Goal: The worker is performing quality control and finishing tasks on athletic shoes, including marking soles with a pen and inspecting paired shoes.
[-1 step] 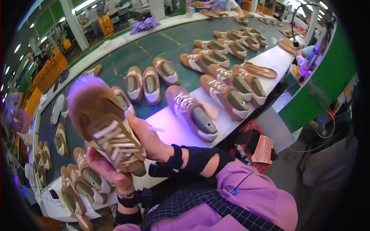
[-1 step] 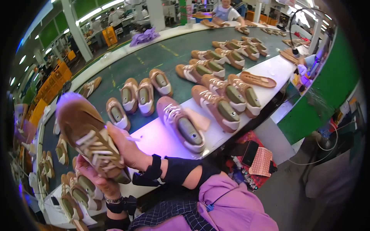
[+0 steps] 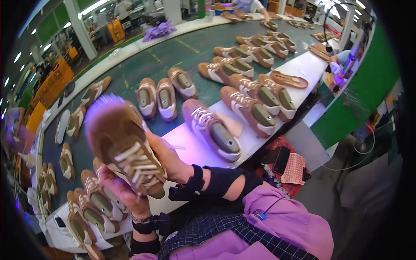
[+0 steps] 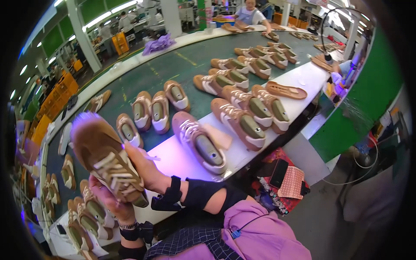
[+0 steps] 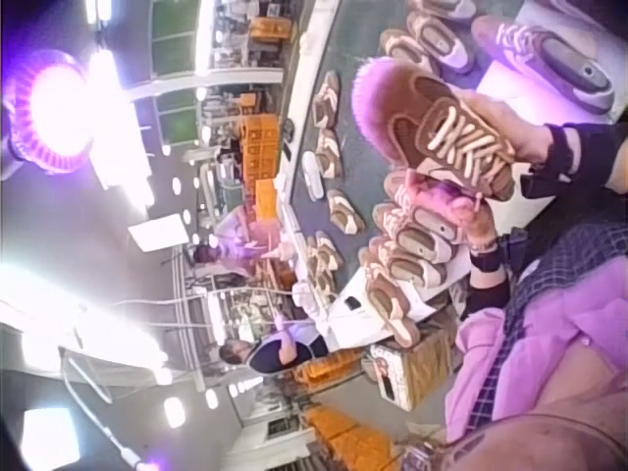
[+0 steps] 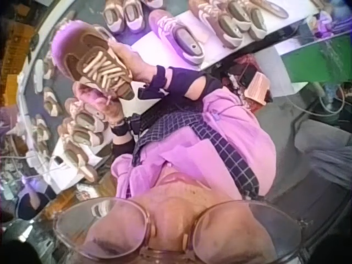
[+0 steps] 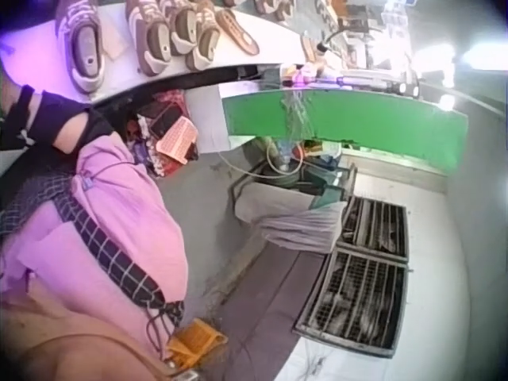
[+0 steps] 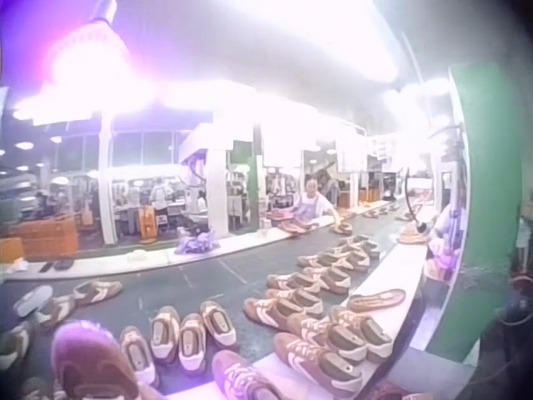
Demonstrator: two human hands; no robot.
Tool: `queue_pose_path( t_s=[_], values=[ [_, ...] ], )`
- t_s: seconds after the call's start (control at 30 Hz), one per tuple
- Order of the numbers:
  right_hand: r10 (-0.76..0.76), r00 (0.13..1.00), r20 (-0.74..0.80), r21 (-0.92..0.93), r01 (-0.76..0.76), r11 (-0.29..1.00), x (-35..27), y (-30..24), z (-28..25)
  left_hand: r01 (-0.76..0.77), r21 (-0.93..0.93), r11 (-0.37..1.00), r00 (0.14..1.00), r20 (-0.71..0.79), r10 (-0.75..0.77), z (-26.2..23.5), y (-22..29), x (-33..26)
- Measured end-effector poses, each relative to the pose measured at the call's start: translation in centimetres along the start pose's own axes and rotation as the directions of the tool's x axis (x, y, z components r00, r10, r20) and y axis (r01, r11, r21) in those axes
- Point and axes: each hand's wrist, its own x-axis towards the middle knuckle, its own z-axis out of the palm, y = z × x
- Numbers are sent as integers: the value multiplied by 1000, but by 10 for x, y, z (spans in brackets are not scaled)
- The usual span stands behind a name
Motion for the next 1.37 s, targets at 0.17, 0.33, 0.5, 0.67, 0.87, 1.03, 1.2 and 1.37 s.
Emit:
queue_pose_path(
  t_s=[0.17, 0.33, 0.5, 0.67, 0.87, 1.03, 1.2, 1.37],
  values=[
    [-130, 987, -89, -240, 106, 965, -21, 23, -53, 581, -30, 814, 708, 512, -486, -60, -77, -10],
    [-474, 880, 42, -725, 353, 591, -13, 2, -47, 780, -130, 612, 596, 450, -665, -102, -113, -1],
    [-504, 820, 272, -902, 400, 164, -36, -79, -51, 734, -210, 645, 625, 580, -523, -52, -86, -1],
    [-790, 604, 106, -941, -195, -275, -81, -193, -141, 710, -435, 553, 703, 469, -534, -49, -80, -9],
    [-617, 773, 151, -754, -313, -577, -124, -154, -187, 749, -381, 543, 649, 587, -484, -14, -64, -3],
    [-590, 769, 246, -881, -77, -467, -126, -162, -163, 734, -283, 617, 635, 608, -476, -24, -69, -3],
    [-225, 925, -306, -951, -309, 21, -110, -186, -222, 694, -352, 629, 699, 538, -470, -18, -70, -6],
    [139, 917, -374, -787, -393, 476, -104, -202, -217, 684, -366, 631, 709, 535, -460, -19, -76, -2]
  ],
)
